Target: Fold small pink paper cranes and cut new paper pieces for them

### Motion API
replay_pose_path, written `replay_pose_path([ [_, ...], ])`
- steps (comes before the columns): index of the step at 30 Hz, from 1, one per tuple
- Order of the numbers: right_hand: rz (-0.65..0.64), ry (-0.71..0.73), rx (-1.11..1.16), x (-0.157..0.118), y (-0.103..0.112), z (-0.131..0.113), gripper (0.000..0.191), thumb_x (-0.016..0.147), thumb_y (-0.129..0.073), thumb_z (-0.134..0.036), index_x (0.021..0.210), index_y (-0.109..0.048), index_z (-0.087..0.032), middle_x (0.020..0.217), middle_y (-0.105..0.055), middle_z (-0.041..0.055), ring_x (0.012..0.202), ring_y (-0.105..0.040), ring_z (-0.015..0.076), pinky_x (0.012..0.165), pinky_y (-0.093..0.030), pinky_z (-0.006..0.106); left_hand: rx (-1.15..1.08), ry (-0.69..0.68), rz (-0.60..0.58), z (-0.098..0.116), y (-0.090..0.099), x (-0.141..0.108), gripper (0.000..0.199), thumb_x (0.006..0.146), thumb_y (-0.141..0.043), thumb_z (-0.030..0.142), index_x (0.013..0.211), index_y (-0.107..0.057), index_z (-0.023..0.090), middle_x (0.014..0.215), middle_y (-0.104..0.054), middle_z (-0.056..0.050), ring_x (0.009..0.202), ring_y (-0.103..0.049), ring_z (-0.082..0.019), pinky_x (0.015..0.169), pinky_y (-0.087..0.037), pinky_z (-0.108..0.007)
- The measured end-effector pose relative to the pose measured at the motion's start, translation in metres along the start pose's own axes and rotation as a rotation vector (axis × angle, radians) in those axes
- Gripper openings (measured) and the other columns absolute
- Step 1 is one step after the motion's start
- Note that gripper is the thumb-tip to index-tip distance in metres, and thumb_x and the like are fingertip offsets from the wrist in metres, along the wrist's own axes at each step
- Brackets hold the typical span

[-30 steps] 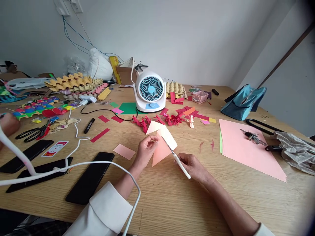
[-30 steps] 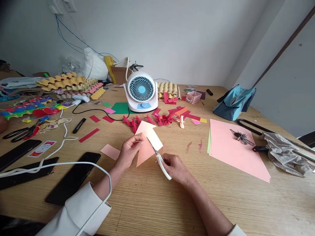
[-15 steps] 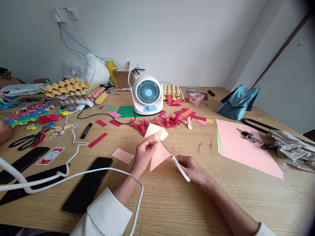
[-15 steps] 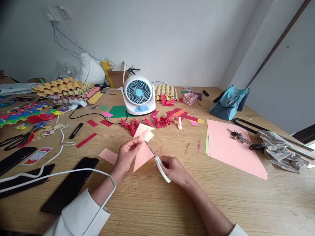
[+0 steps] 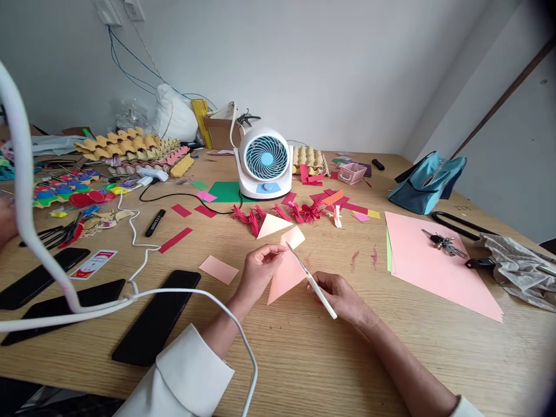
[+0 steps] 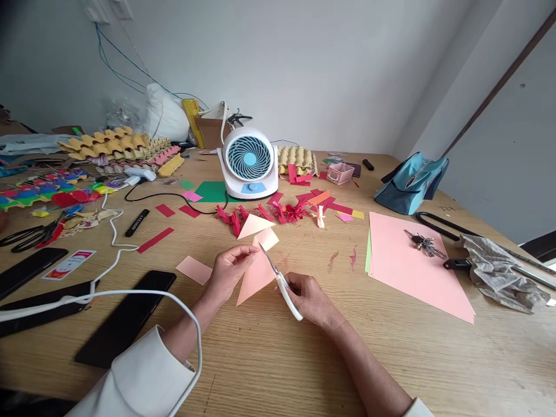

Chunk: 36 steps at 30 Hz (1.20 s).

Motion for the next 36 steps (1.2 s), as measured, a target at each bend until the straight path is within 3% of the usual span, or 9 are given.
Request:
replay_pose_path([
  [19, 0.058, 0.05, 0.004, -0.0005, 0.001, -0.0018, 0.041, 0.09, -0.051, -0.052, 0.067, -0.047, -0.019, 0.061, -0.036, -0.0053, 0.057, -0.031, 0.0099, 0.053, -0.024, 0.025, -0.04, 0.008, -0.02, -0.0056, 0.0006, 0.0017, 0.021, 0.076, -0.073, 0.031, 0.091, -0.076, 0.017, 0.098, -0.077, -0.007, 0.096, -0.069, -0.022, 0.092, -0.052, -0.034],
  [28, 0.023, 0.015, 0.064, -0.0011, -0.0019, -0.0034, 0.03, 0.087, -0.055, -0.045, 0.075, -0.055, -0.018, 0.063, -0.042, -0.0044, 0.059, -0.036, 0.0106, 0.054, -0.028, 0.025, -0.022, 0.018, -0.017, -0.0048, -0.0003, 0.0023, 0.019, 0.074, -0.072, 0.031, 0.087, -0.076, 0.017, 0.094, -0.077, -0.006, 0.093, -0.07, -0.022, 0.088, -0.053, -0.033],
  [36, 0.037, -0.017, 0.063, -0.0014, -0.001, -0.0022, 0.037, 0.086, -0.056, -0.048, 0.065, -0.047, -0.019, 0.059, -0.038, -0.0052, 0.056, -0.032, 0.0097, 0.052, -0.024, 0.025, 0.019, -0.01, -0.062, -0.0033, -0.0048, 0.0004, 0.016, 0.076, -0.07, 0.03, 0.086, -0.076, 0.018, 0.093, -0.077, -0.006, 0.091, -0.07, -0.021, 0.085, -0.053, -0.031],
])
Point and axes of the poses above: each hand's wrist, its own x-axis towards the middle knuckle, its own y-axis out of the back of the hand, z = x × y, the point moved 9 cm from there along x, towards the middle knuckle
